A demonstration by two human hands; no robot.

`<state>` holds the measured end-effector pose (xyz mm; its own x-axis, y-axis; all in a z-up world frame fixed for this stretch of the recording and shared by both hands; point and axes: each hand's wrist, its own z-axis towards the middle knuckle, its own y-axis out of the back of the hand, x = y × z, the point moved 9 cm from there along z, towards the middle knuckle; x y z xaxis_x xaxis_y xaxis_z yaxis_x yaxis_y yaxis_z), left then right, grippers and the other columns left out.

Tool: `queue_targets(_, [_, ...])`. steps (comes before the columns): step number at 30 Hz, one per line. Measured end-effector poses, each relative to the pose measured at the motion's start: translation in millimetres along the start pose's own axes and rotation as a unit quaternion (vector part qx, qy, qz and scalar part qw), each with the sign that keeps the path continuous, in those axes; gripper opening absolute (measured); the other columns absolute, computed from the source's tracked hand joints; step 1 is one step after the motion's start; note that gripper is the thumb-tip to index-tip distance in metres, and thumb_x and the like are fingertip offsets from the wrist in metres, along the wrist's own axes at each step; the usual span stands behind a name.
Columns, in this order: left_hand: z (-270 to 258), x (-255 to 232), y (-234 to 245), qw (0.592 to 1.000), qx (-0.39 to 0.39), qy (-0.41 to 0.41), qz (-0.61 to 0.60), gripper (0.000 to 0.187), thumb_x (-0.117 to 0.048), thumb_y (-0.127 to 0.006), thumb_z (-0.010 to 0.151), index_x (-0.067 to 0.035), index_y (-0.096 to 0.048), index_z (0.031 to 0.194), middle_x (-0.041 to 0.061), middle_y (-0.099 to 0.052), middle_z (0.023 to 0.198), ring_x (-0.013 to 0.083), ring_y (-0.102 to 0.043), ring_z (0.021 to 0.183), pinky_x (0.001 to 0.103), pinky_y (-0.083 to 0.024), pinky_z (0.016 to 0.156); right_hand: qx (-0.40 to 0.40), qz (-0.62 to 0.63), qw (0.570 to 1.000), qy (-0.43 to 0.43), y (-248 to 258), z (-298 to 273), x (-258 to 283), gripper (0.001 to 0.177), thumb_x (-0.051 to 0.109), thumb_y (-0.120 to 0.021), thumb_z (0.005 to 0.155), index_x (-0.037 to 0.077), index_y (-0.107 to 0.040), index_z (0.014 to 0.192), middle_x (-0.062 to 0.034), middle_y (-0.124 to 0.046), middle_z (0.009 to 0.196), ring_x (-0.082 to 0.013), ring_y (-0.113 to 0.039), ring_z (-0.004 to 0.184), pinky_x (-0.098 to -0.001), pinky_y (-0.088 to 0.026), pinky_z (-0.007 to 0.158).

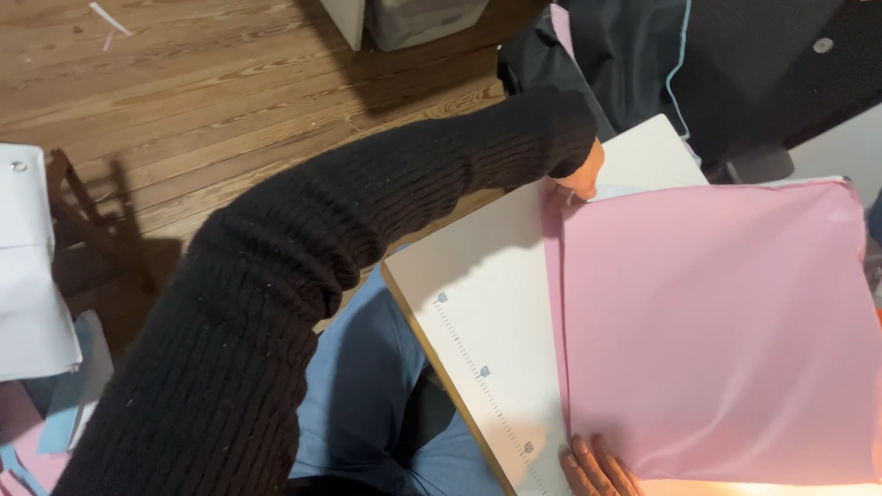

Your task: The recorder prepares a pink leather sheet and cuts it using scissors at a workstation.

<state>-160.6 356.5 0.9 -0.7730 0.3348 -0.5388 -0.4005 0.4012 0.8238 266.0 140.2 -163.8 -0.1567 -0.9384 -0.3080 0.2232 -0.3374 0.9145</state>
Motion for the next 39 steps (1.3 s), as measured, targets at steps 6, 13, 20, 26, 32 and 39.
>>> queue_targets(6, [9.1, -17.1, -4.9, 0.975, 0.177, 0.017, 0.135, 0.034, -0.028, -0.056, 0.096, -0.023, -0.060, 0.130, -0.003, -0.070, 0.123, 0.0188, -0.068, 0.112, 0.035, -0.052, 0.095, -0.007, 0.064, 0.996, -0.061, 46.2, 47.7, 14.2, 0.029, 0.022, -0.060, 0.091, 0.011, -0.068, 0.117, -0.0106, -0.069, 0.126, -0.0367, -0.067, 0.117, -0.0486, -0.057, 0.090])
queue_targets(13, [-10.2, -31.2, -3.7, 0.938, 0.297, 0.080, 0.161, 0.050, -0.031, -0.058, 0.095, -0.028, -0.047, 0.144, -0.001, -0.060, 0.144, 0.0242, -0.061, 0.128, 0.041, -0.050, 0.105, -0.050, 0.109, 0.989, -0.090, 78.4, 79.1, 13.6, 0.034, 0.028, -0.061, 0.092, 0.013, -0.068, 0.123, -0.0071, -0.066, 0.132, -0.0341, -0.064, 0.123, -0.0478, -0.055, 0.099])
queue_targets(20, [-40.2, -69.7, 12.9, 0.937, 0.302, 0.170, 0.052, 0.055, -0.037, -0.050, 0.100, -0.033, -0.037, 0.153, -0.001, -0.049, 0.157, 0.0294, -0.057, 0.136, 0.045, -0.049, 0.110, -0.017, 0.115, 0.989, -0.086, 69.2, 72.8, 16.8, 0.048, 0.040, -0.066, 0.086, 0.015, -0.064, 0.127, -0.0083, -0.063, 0.136, -0.0329, -0.058, 0.125, -0.0506, -0.051, 0.099])
queue_targets(26, [-45.2, -113.7, 11.8, 0.968, 0.166, 0.069, 0.175, 0.042, -0.032, -0.059, 0.092, -0.027, -0.049, 0.133, 0.002, -0.055, 0.137, 0.0298, -0.061, 0.122, 0.046, -0.051, 0.099, -0.005, 0.146, 0.987, -0.067, 99.3, 101.0, 17.0, 0.057, 0.039, -0.071, 0.086, 0.011, -0.059, 0.134, -0.0105, -0.060, 0.141, -0.0315, -0.056, 0.131, -0.0479, -0.052, 0.101])
queue_targets(32, [-68.9, -144.5, 2.5, 0.961, -0.016, -0.030, 0.274, 0.027, -0.027, -0.070, 0.083, -0.020, -0.063, 0.109, 0.006, -0.061, 0.114, 0.0305, -0.066, 0.106, 0.047, -0.053, 0.085, -0.057, 0.123, 0.991, -0.014, 102.5, 102.2, 18.8, 0.061, 0.040, -0.074, 0.086, 0.007, -0.057, 0.134, -0.0132, -0.062, 0.137, -0.0331, -0.060, 0.126, -0.0456, -0.053, 0.096])
queue_targets(39, [-66.6, -143.2, -24.6, 0.901, -0.200, -0.126, 0.363, 0.013, -0.021, -0.081, 0.074, -0.013, -0.078, 0.084, 0.010, -0.067, 0.091, 0.0312, -0.070, 0.089, 0.049, -0.055, 0.070, -0.047, 0.144, 0.988, -0.028, 92.2, 94.3, 14.4, 0.061, 0.037, -0.074, 0.083, 0.008, -0.057, 0.134, -0.0135, -0.062, 0.136, -0.0367, -0.059, 0.126, -0.0486, -0.052, 0.099])
